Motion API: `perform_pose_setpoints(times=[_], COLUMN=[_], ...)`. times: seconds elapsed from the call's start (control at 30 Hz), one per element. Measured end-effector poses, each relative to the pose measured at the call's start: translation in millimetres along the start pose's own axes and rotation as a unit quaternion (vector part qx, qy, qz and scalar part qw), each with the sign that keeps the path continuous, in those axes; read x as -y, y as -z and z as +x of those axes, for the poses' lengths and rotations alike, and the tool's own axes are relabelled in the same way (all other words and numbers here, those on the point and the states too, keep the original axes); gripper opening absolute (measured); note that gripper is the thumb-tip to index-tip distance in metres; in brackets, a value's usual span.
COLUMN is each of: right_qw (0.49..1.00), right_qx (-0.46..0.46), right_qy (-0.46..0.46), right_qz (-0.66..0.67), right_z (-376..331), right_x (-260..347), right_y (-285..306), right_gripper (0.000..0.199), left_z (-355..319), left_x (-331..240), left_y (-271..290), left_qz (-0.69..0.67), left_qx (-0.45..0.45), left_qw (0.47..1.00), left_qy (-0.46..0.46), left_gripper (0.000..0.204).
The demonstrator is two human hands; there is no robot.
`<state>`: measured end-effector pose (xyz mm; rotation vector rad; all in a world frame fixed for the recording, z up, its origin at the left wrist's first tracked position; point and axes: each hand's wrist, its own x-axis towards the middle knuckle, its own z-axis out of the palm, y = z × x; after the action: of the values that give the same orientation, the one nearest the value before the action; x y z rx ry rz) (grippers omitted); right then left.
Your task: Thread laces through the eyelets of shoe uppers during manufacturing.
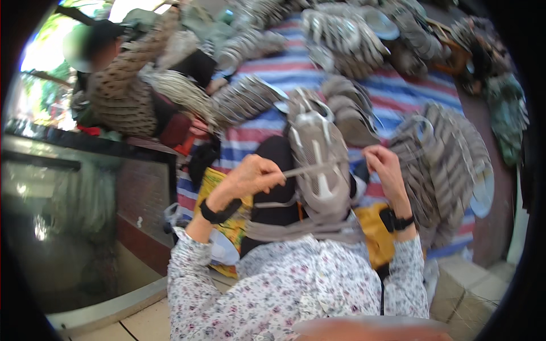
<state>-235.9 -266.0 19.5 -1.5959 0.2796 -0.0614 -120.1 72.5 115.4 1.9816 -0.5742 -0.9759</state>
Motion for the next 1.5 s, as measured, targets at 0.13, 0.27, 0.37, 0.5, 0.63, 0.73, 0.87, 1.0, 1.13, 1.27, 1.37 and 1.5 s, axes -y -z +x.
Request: perform_pose_setpoints(times=[0.13, 0.27, 0.37, 0.5, 0.63, 0.73, 0.87, 1.0, 1.13, 1.27, 1.37, 1.5], right_qw=[0.994, 0.958, 0.919, 0.918, 0.940, 0.983, 0.999, 0.940, 0.991, 0.973, 0.976, 0.986], right_qx=[0.075, 0.254, 0.366, 0.390, 0.330, 0.167, 0.029, -0.084, 0.022, 0.221, 0.212, 0.162], right_qy=[0.053, 0.130, 0.145, 0.072, 0.035, 0.069, 0.021, 0.158, 0.106, -0.036, -0.044, 0.017], right_qz=[-0.065, -0.014, -0.008, 0.029, 0.083, 0.020, 0.021, -0.290, -0.079, 0.061, 0.016, -0.023], right_z=[11, 12, 10, 6, 5, 13, 18, 20, -12, -18, -16, -16], right_x=[46, 104, 131, 131, 120, 100, 36, -38, 68, 101, 98, 80], right_y=[-39, -90, -124, -133, -110, -69, -2, 34, -53, -93, -88, -60], right_gripper=[0.013, 0.016, 0.020, 0.018, 0.014, 0.012, 0.008, 0.012, 0.020, 0.016, 0.014, 0.007], left_z=[-34, -52, -60, -55, -42, -37, -31, -15, 0, 15, 16, 3], left_x=[-21, -42, -49, -43, -30, -21, 6, 22, 0, -7, -4, -2], left_y=[20, 21, 15, 10, 6, 7, 9, -12, -41, -56, -59, -46], left_qz=[-0.048, -0.068, -0.087, -0.116, -0.016, 0.010, -0.095, -0.206, -0.180, -0.120, -0.089, -0.222], left_qx=[-0.005, -0.010, -0.039, -0.049, -0.090, -0.108, -0.054, -0.024, 0.006, -0.039, -0.074, 0.027], left_qw=[0.997, 0.992, 0.988, 0.983, 0.965, 0.952, 0.963, 0.957, 0.972, 0.970, 0.968, 0.963], left_qy=[-0.054, -0.106, -0.122, -0.134, -0.246, -0.285, -0.245, -0.203, -0.151, -0.210, -0.222, -0.147], left_gripper=[0.023, 0.023, 0.024, 0.024, 0.025, 0.028, 0.029, 0.030, 0.026, 0.027, 0.030, 0.032])
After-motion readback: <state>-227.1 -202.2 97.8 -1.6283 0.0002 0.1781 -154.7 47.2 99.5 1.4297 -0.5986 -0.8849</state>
